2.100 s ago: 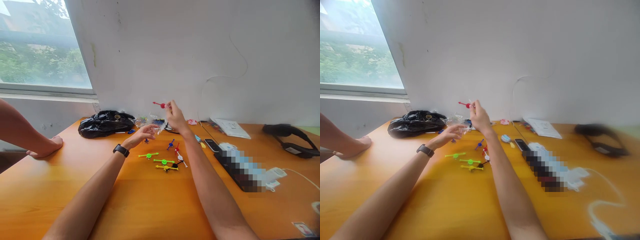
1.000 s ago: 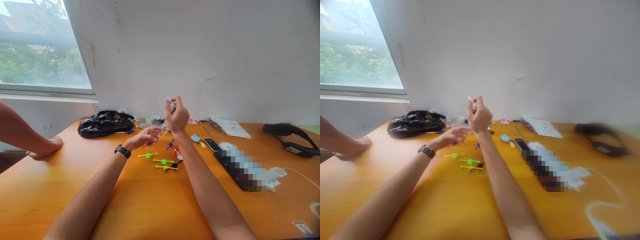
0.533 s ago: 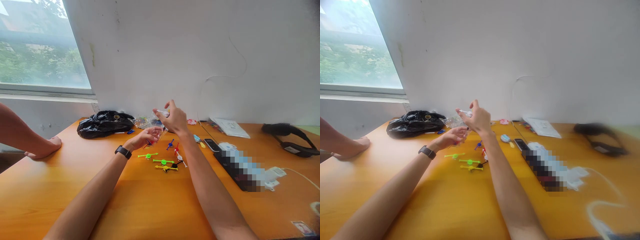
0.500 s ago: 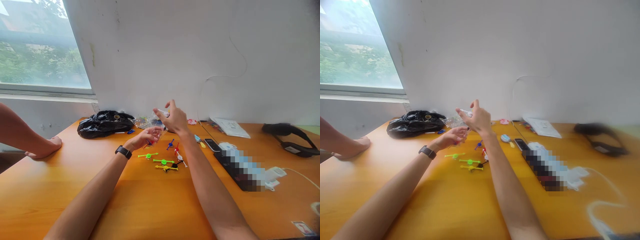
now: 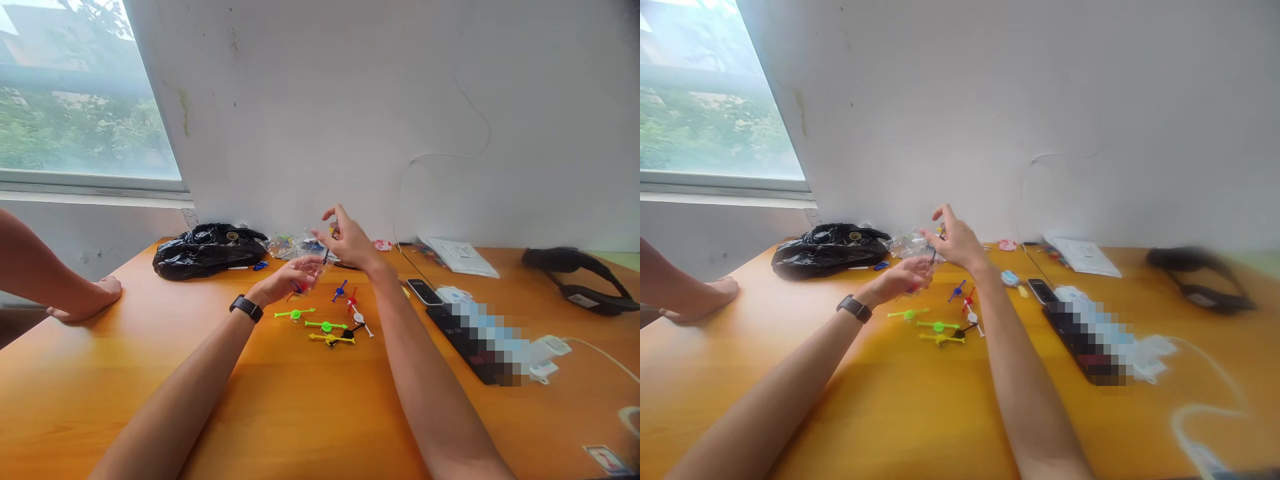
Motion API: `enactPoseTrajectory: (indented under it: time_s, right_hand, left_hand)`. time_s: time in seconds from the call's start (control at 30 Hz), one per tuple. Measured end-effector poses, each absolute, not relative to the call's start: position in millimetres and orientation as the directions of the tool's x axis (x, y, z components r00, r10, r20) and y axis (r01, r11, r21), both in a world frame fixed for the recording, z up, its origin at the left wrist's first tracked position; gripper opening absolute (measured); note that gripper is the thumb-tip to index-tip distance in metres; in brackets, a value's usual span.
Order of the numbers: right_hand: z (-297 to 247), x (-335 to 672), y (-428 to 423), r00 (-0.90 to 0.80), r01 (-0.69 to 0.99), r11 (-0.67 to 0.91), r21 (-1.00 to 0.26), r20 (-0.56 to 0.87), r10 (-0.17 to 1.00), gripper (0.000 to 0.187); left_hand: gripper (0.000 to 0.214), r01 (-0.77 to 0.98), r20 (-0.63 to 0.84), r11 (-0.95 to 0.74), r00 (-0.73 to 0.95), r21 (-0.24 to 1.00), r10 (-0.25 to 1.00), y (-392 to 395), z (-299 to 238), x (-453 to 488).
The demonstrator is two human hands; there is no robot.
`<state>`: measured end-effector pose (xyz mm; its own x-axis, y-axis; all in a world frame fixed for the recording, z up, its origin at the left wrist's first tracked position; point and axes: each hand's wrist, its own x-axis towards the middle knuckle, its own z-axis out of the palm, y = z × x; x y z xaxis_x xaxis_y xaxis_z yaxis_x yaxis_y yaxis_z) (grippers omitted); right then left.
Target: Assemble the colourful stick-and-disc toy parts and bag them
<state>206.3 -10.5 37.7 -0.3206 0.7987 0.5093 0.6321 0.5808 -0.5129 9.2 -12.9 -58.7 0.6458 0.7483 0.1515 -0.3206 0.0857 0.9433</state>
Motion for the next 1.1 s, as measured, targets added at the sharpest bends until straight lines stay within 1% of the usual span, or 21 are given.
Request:
enactPoseTrajectory:
  time_s: [0.1, 0.17, 0.2, 0.27, 0.37, 0.47, 0.57, 0.63, 0.8, 0.87, 0.97, 1.1]
  right_hand:
    - [37.0, 200.2, -12.2, -0.212, 0.655, 0.575, -0.490, 0.612, 0.762, 0.060]
    - [37.9, 199.1, -12.7, -0.169, 0.679, 0.567, -0.467, 0.652, 0.739, 0.065]
    - [38.8, 200.0, -12.5, -0.154, 0.698, 0.560, -0.447, 0.670, 0.726, 0.064]
    - [40.8, 203.9, -11.3, -0.134, 0.749, 0.542, -0.382, 0.713, 0.688, 0.055]
    - [42.6, 209.9, -8.4, -0.182, 0.811, 0.527, -0.254, 0.747, 0.639, 0.042]
    - [41.2, 210.8, -6.3, -0.275, 0.823, 0.539, -0.178, 0.705, 0.653, 0.041]
    - [38.4, 208.1, -5.6, -0.329, 0.832, 0.535, -0.147, 0.646, 0.689, 0.040]
    - [37.5, 206.0, -6.5, -0.334, 0.835, 0.527, -0.161, 0.613, 0.716, 0.041]
    - [40.8, 203.0, -13.6, -0.347, 0.764, 0.555, -0.329, 0.515, 0.784, 0.058]
    - [42.5, 203.0, -15.8, -0.358, 0.744, 0.559, -0.366, 0.487, 0.797, 0.061]
    - [44.0, 203.2, -16.6, -0.347, 0.760, 0.536, -0.367, 0.468, 0.813, 0.062]
    - [44.9, 201.7, -18.2, -0.341, 0.802, 0.515, -0.302, 0.477, 0.810, 0.062]
  left_hand:
    - [0.057, -0.342, 0.176, 0.084, 0.659, 0.936, 0.731, -13.7, -57.7, 9.4]
    - [0.059, -0.350, 0.190, 0.078, 0.667, 0.933, 0.720, -12.8, -58.5, 8.3]
    - [0.060, -0.353, 0.196, 0.075, 0.669, 0.932, 0.717, -12.1, -58.9, 7.4]
    - [0.061, -0.357, 0.204, 0.066, 0.666, 0.932, 0.718, -10.8, -59.4, 5.6]
    - [0.060, -0.350, 0.203, 0.049, 0.647, 0.936, 0.735, -10.0, -58.3, 4.4]
    - [0.056, -0.314, 0.218, -0.034, 0.574, 0.949, 0.789, -9.3, -56.4, 5.4]
    - [0.056, -0.213, 0.240, -0.149, 0.505, 0.966, 0.829, -7.8, -55.7, 6.0]
    - [0.057, -0.157, 0.241, -0.186, 0.500, 0.970, 0.832, -7.2, -55.6, 5.8]
    - [0.058, -0.121, 0.206, -0.166, 0.555, 0.979, 0.806, -8.6, -56.7, 5.8]
    - [0.057, -0.120, 0.190, -0.147, 0.577, 0.982, 0.794, -8.8, -58.0, 6.5]
    - [0.057, -0.132, 0.179, -0.124, 0.592, 0.983, 0.786, -8.8, -60.0, 8.3]
    - [0.048, -0.135, 0.174, -0.113, 0.636, 0.984, 0.752, -12.9, -58.7, 12.2]
